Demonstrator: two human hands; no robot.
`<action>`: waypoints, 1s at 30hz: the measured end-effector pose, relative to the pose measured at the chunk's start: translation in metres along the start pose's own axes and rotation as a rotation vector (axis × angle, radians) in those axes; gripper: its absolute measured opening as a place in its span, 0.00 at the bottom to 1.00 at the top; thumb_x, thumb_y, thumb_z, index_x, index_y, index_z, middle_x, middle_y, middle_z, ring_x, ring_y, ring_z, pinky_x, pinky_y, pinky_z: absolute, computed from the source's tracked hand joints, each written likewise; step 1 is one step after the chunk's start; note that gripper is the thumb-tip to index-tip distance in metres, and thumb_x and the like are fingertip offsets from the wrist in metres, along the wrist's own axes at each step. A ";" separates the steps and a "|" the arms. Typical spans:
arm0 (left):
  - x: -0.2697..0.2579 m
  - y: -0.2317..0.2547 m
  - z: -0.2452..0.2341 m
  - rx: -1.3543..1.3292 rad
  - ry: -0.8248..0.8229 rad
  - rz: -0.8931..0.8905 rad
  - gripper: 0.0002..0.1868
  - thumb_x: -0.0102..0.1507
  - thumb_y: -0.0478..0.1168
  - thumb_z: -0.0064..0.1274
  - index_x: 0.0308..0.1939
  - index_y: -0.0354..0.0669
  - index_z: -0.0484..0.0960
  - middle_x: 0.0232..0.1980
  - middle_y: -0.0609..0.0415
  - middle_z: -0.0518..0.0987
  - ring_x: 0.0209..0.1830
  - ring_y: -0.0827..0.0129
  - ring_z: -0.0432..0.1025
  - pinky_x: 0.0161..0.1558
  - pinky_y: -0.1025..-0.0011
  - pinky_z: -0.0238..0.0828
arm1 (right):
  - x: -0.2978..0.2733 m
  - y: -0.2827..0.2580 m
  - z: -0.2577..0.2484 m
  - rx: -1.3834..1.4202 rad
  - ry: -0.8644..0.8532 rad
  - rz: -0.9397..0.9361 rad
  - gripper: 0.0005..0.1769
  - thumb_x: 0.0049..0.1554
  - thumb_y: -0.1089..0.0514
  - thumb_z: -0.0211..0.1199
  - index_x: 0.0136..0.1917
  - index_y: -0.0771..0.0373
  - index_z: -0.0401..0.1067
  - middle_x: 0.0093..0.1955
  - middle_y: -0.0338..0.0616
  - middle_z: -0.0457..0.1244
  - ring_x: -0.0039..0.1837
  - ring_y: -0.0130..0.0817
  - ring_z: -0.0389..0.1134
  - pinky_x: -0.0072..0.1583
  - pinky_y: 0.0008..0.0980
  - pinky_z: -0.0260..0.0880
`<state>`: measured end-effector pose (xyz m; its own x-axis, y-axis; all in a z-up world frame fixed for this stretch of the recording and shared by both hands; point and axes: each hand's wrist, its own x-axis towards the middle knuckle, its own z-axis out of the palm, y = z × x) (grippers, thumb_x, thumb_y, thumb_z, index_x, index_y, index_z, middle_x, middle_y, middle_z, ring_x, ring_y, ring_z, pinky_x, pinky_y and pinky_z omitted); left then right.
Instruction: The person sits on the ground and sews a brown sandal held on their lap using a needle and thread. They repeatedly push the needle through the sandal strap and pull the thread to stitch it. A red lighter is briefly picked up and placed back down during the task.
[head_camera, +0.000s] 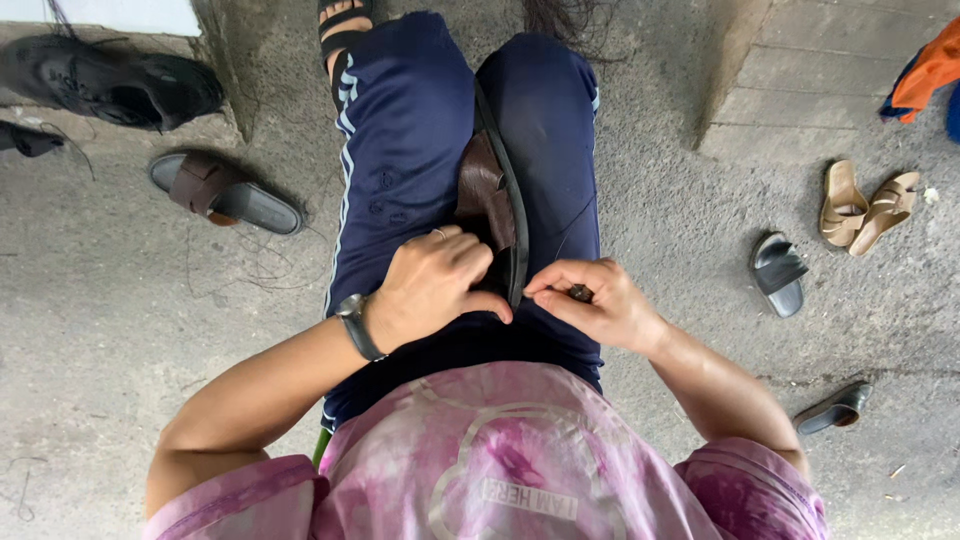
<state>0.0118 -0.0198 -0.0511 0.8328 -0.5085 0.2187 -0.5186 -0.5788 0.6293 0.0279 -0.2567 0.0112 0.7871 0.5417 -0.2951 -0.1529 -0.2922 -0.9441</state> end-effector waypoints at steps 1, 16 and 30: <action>0.001 0.000 -0.009 0.001 0.000 -0.001 0.32 0.50 0.74 0.56 0.25 0.53 0.64 0.24 0.65 0.62 0.27 0.68 0.68 0.27 0.74 0.65 | -0.006 0.003 -0.002 0.001 -0.001 0.000 0.07 0.53 0.69 0.64 0.46 0.66 0.79 0.23 0.37 0.63 0.28 0.22 0.61 0.33 0.22 0.60; 0.004 0.019 -0.049 -0.260 0.146 -0.162 0.19 0.56 0.44 0.66 0.45 0.42 0.75 0.50 0.44 0.75 0.55 0.44 0.70 0.55 0.53 0.65 | -0.029 -0.008 -0.007 -0.885 0.095 -0.391 0.20 0.61 0.59 0.58 0.67 0.53 0.74 0.45 0.38 0.63 0.40 0.33 0.70 0.39 0.29 0.72; -0.002 0.019 -0.012 -0.404 -0.101 -0.250 0.35 0.48 0.46 0.74 0.50 0.41 0.68 0.46 0.47 0.71 0.46 0.55 0.75 0.48 0.60 0.76 | -0.021 -0.010 -0.009 -1.012 0.054 -0.440 0.19 0.63 0.56 0.56 0.66 0.46 0.74 0.39 0.35 0.61 0.37 0.31 0.68 0.37 0.26 0.70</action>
<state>0.0029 -0.0223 -0.0302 0.8888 -0.4569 -0.0371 -0.1718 -0.4071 0.8971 0.0183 -0.2726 0.0287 0.6817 0.7286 0.0671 0.6870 -0.6059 -0.4012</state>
